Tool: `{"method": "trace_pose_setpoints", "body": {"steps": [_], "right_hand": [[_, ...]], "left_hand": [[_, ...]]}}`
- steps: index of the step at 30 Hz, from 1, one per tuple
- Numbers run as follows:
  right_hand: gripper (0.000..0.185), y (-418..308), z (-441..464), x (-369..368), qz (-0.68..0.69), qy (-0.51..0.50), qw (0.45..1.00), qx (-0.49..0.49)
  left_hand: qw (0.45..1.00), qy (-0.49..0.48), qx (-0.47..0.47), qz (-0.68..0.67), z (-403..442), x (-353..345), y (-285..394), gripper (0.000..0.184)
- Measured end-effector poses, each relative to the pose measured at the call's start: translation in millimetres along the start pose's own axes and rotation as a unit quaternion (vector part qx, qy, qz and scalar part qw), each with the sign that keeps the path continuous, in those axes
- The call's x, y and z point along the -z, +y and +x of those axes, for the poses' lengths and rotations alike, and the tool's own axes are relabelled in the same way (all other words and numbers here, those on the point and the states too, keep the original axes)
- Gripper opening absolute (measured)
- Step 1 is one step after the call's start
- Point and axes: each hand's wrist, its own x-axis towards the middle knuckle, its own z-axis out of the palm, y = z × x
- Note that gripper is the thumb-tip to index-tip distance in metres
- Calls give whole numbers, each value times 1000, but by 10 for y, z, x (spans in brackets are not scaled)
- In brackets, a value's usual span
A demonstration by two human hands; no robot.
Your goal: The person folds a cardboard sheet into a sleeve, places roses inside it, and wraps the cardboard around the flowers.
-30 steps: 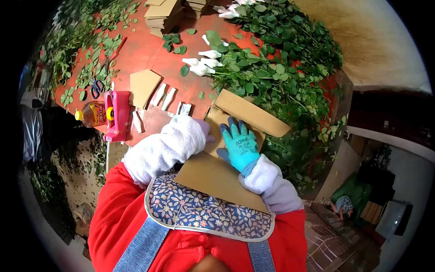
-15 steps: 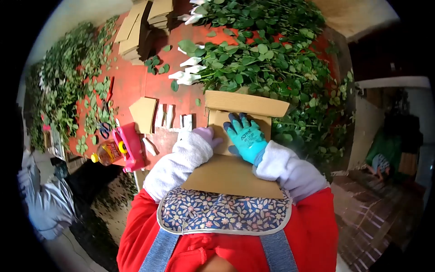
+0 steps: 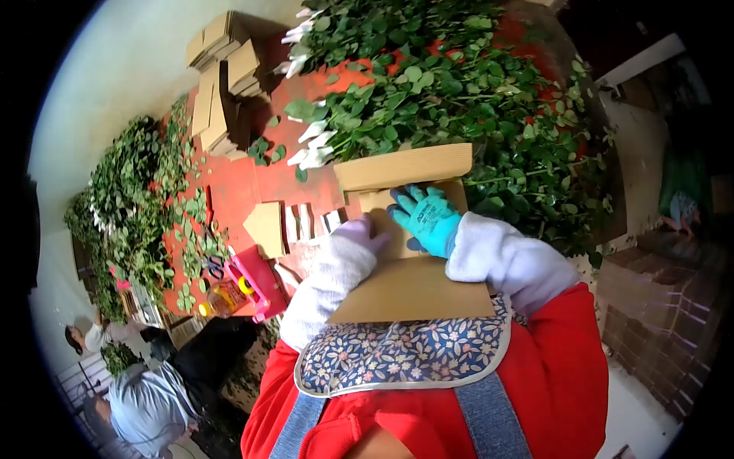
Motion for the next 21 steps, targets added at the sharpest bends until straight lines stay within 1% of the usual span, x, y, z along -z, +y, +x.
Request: {"method": "trace_pose_setpoints", "body": {"steps": [1, 3, 5, 7, 8, 9, 10, 12, 15, 16, 17, 18, 20, 21], "right_hand": [[71, 2, 16, 2, -4, -17, 1000, -6], [71, -2, 35, -13, -15, -33, 999, -10], [61, -14, 42, 55, -28, -47, 998, -4], [55, 49, -5, 28, 2, -2, 1000, 13], [51, 45, -60, 127, 8, 9, 1000, 17], [48, 36, -125, 299, 99, 22, 995, 16], [50, 18, -310, 483, 300, 29, 952, 54], [52, -48, -566, 573, 486, 24, 869, 92], [54, -56, -660, 191, 318, 25, 929, 186], [58, -94, -684, 83, 273, -16, 954, 122], [60, -147, -724, 60, 246, -37, 965, 89], [63, -198, -764, 38, 217, -59, 973, 56], [66, -369, -792, 148, 163, -77, 983, 29], [67, -425, -788, 232, 132, -88, 987, 20]], "left_hand": [[1000, -4, 17, 4, 89, -53, -55, 70], [997, 29, -53, -41, 129, -24, -12, 79], [997, 12, -34, 67, 238, -70, 148, 84], [995, -20, -93, 25, 194, 192, 332, 86], [992, -39, -120, 2, 170, 322, 424, 87], [989, -40, -139, -20, 165, 320, 445, 87], [986, -42, -158, -43, 156, 316, 465, 87], [989, -72, -129, 20, 127, 400, 532, 87], [983, -124, -73, 112, 40, 526, 519, 88], [981, -64, -123, 136, -16, 515, 510, 46], [978, -31, -149, 144, -27, 542, 545, 28], [973, 3, -174, 153, -35, 570, 581, 18], [967, 38, -199, 153, -26, 578, 608, 19], [970, 34, -196, 139, -18, 566, 599, 19]]}}
